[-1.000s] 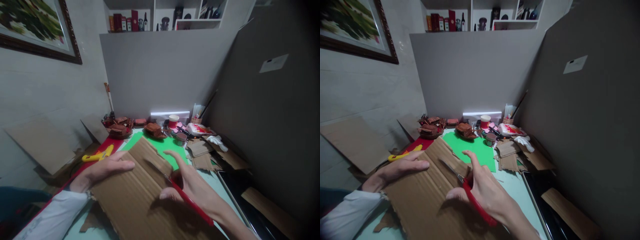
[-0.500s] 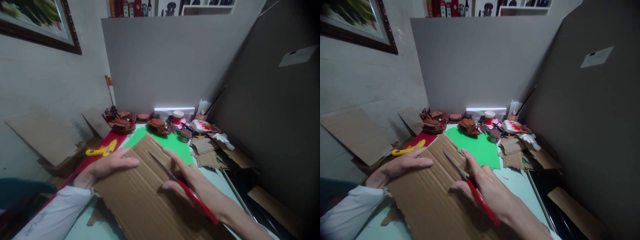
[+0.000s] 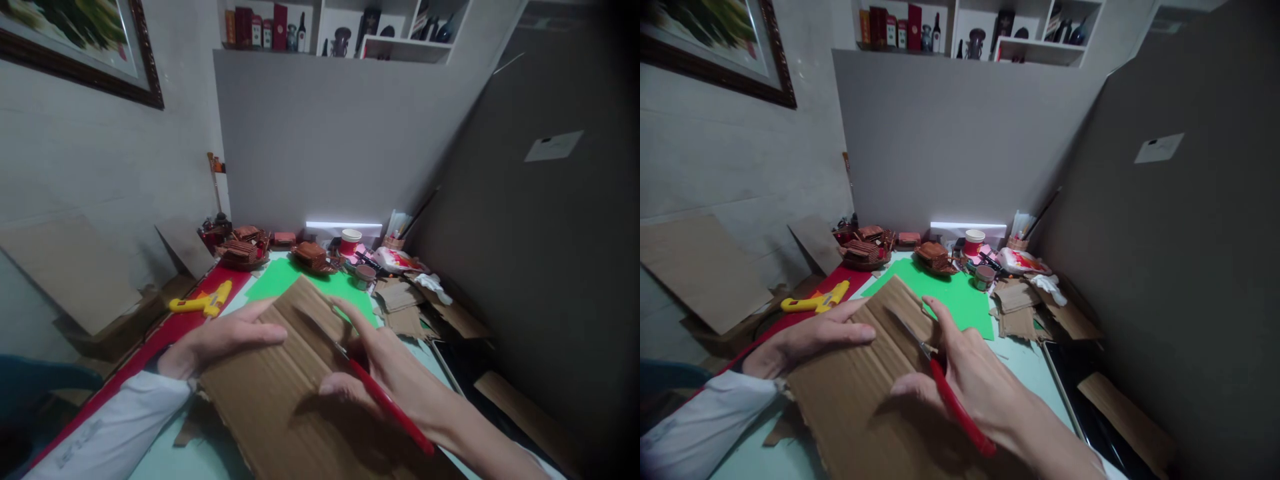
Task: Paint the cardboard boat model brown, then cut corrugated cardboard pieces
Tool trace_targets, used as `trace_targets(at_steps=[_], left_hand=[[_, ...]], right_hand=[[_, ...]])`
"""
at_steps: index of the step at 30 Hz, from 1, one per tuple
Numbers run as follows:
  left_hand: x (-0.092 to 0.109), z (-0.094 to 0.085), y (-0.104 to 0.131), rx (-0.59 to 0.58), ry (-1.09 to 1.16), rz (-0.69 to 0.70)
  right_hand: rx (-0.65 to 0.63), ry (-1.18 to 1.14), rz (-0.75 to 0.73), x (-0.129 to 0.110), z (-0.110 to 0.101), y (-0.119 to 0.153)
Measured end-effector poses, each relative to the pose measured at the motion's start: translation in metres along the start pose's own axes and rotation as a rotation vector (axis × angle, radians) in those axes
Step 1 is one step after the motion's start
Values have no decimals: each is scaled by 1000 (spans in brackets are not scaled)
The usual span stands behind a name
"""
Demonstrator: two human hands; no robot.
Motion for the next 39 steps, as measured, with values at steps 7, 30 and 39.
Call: trace_targets(at_steps=[7, 30, 39], left_hand=[[3, 1, 3, -100, 10, 23], [-3, -1, -4, -68, -394, 26], [-28, -6, -18, -150, -168, -4]], right_hand=[[-14, 99, -17, 2, 2, -2], [-85, 109, 93, 8, 15, -9], [-17, -47, 43, 26, 24, -16]])
Point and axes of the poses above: each hand's wrist, its own y-axis away from the middle knuckle, its own z-axis out of the palm, x = y × z, the point moved 4 cm from there along -y, towards the middle knuckle, and after that the axes turned 14 degrees about -y, right-handed, at the moved point
